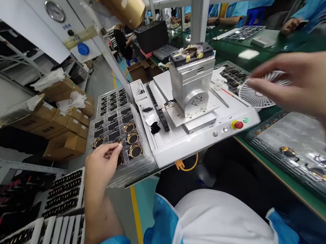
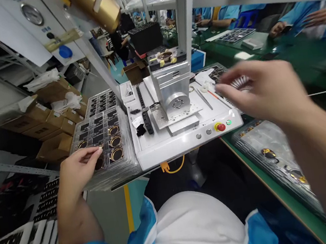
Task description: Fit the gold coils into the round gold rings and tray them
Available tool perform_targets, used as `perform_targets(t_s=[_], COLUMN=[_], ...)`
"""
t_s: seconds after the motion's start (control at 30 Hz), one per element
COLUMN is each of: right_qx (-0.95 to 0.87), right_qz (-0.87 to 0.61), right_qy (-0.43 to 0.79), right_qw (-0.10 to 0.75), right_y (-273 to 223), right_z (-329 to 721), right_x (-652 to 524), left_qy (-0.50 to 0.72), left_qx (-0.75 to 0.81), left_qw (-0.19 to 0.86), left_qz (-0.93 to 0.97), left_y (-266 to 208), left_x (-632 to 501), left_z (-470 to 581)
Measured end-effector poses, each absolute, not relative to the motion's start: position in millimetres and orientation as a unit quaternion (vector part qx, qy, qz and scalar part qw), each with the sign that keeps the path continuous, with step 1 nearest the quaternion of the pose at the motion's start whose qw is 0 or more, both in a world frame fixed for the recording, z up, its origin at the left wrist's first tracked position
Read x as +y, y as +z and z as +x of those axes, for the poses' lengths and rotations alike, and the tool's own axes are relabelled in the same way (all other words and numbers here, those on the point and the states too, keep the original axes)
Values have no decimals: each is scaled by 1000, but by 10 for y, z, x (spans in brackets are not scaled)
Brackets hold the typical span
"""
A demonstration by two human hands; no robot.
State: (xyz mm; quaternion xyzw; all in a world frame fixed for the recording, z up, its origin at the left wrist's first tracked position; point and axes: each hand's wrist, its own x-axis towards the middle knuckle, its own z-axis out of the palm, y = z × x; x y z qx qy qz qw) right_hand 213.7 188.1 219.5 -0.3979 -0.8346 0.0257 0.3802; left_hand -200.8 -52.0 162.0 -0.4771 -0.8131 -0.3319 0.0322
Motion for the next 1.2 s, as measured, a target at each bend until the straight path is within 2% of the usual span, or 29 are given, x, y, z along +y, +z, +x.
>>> perform_targets(t_s=[0.07,0.13,0.27,0.37,0.43,0.6,0.67,0.87,1.03,1.2], right_qx=[-844,-871,-914,-930,-924,-829,-789,-731,-675,-666], right_qz=[-367,-324,-313,-266,-236,-212,-210,-260,-402,-584], right_qy=[27,45,97,137,163,235,263,317,401,383], right_qw=[391,367,241,213,252,461,514,545,472,265], right_y=[2457,2713,3040,3079,3024,2726,2596,2197,1515,781], right_z=[1771,1384,913,865,894,1008,1104,1717,2406,2688], right_x=[2120,2387,2809,2965,3003,2969,2917,2561,2196,1904], left_qy=[-353,-356,-353,-358,-368,-392,-387,-306,-260,-243], left_qx=[-773,-739,-674,-628,-594,-525,-522,-560,-519,-501], left_qw=[49,72,96,123,146,128,111,35,10,26], left_qz=[-524,-567,-641,-680,-700,-745,-752,-769,-814,-830], left_y=[1671,1758,2028,2288,2465,2763,2813,2873,2770,2651], left_x=[-522,-514,-439,-242,13,1077,1543,2183,2012,2027], left_z=[-1974,-1901,-1709,-1572,-1473,-1145,-994,-729,-842,-947])
